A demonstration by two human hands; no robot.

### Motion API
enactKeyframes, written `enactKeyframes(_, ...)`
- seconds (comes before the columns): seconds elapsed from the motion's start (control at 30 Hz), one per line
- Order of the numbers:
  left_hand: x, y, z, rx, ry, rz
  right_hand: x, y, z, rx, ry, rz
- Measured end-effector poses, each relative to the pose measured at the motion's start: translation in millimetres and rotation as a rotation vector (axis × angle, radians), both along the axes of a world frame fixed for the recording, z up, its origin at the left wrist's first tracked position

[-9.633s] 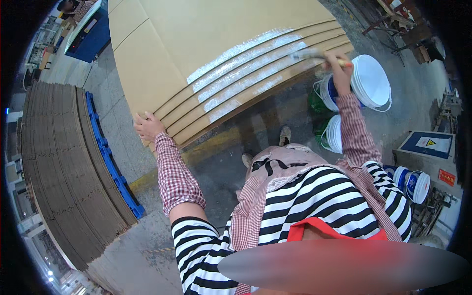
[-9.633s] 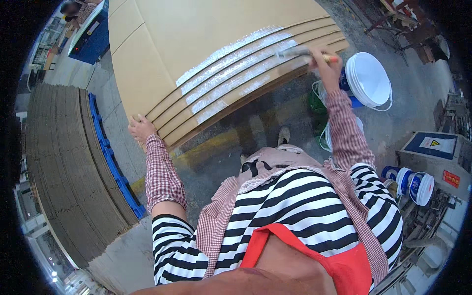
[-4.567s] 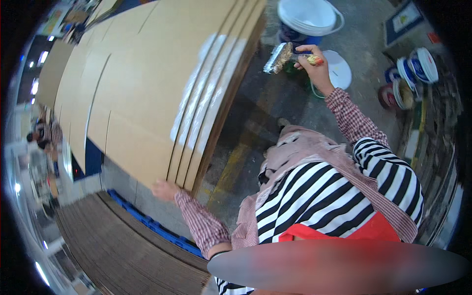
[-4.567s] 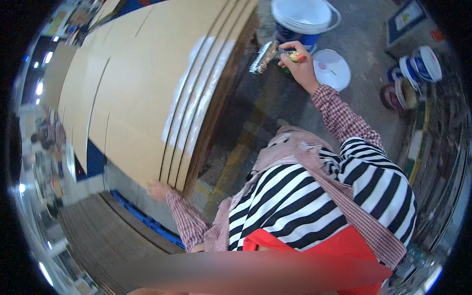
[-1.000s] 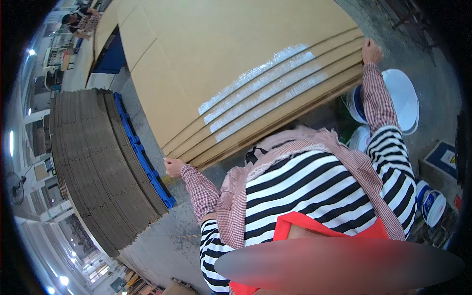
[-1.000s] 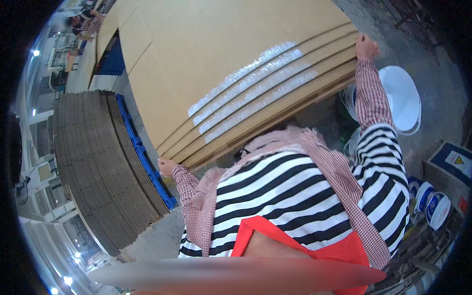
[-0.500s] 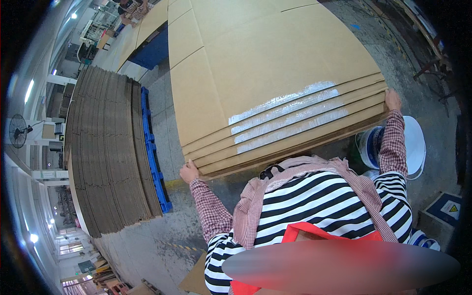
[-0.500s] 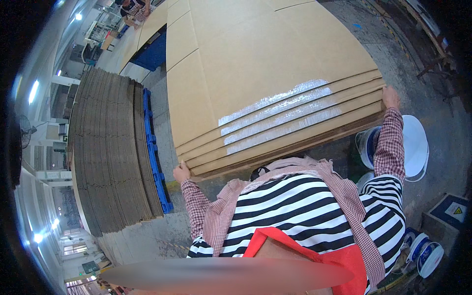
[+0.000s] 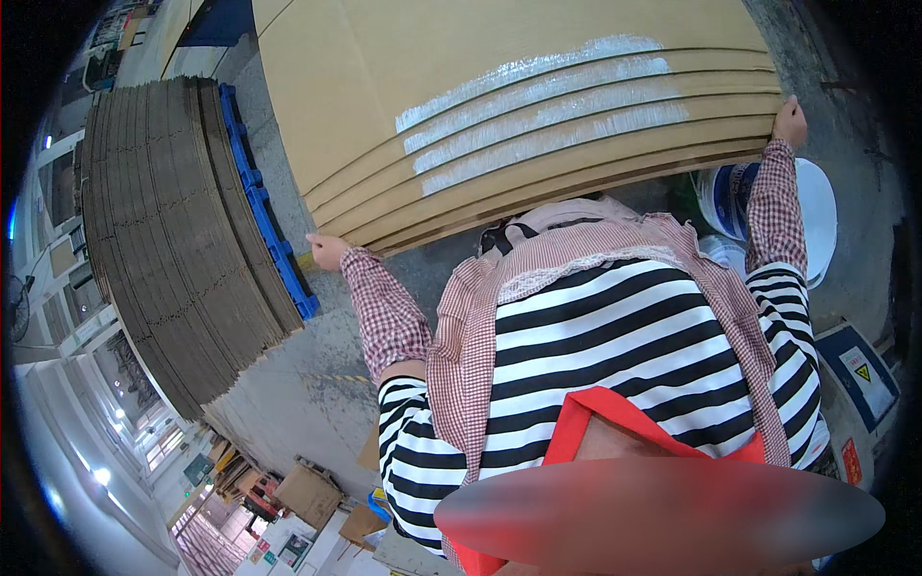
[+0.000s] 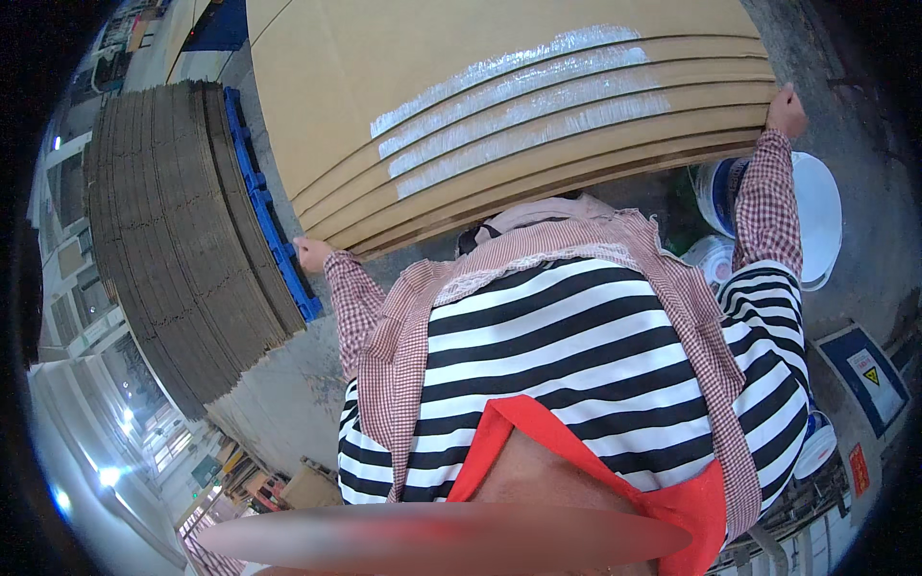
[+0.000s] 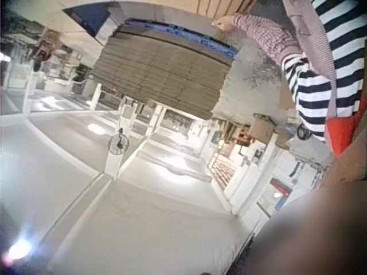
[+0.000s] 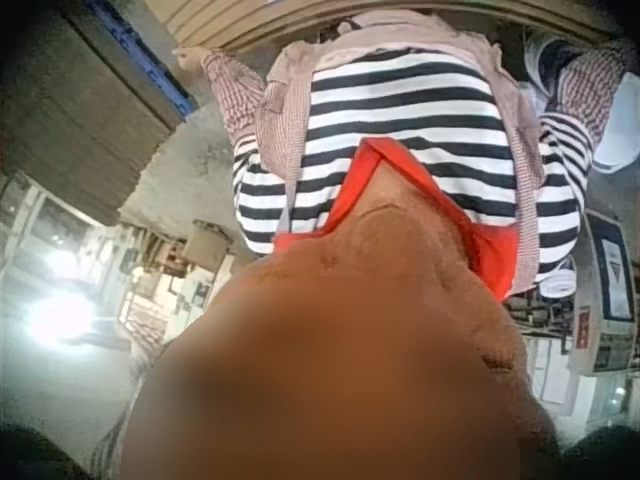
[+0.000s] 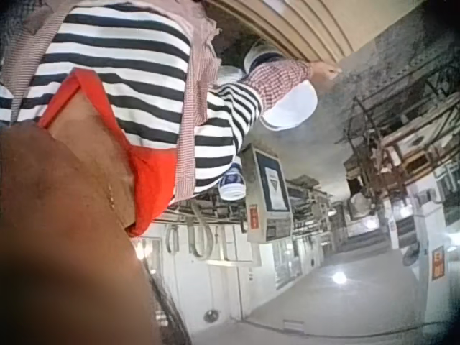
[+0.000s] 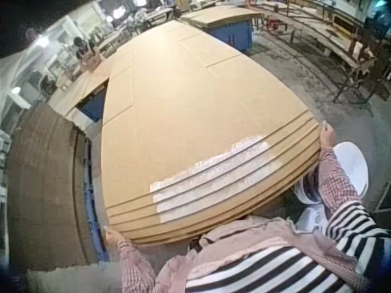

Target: Painting white stripes on stacks of cardboard sheets using a brush.

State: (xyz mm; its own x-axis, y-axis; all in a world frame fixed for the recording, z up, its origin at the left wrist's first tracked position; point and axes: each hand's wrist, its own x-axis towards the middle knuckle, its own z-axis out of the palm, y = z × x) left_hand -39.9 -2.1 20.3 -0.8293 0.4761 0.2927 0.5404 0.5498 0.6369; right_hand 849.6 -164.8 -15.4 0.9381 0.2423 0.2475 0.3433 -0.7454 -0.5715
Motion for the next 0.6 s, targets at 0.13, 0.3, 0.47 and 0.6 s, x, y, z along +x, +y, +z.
enactKeyframes(0.13, 1, 1, 4, -0.267, 0.190, -0.047, -1, 5, 5, -0.261, 0.027, -0.046)
enactKeyframes(0.3, 4, -2, 7, -0.323, 0.210, -0.099, -3, 10, 15, -0.351, 0.105, -0.104)
enactKeyframes(0.47, -5, -3, -2, -0.360, 0.299, -0.144, -19, 4, 20, -0.378, 0.080, 0.029)
enactKeyframes(0.6, -20, -28, -18, -0.273, 0.465, -0.205, -19, -17, 10, -0.568, -0.500, 0.149)
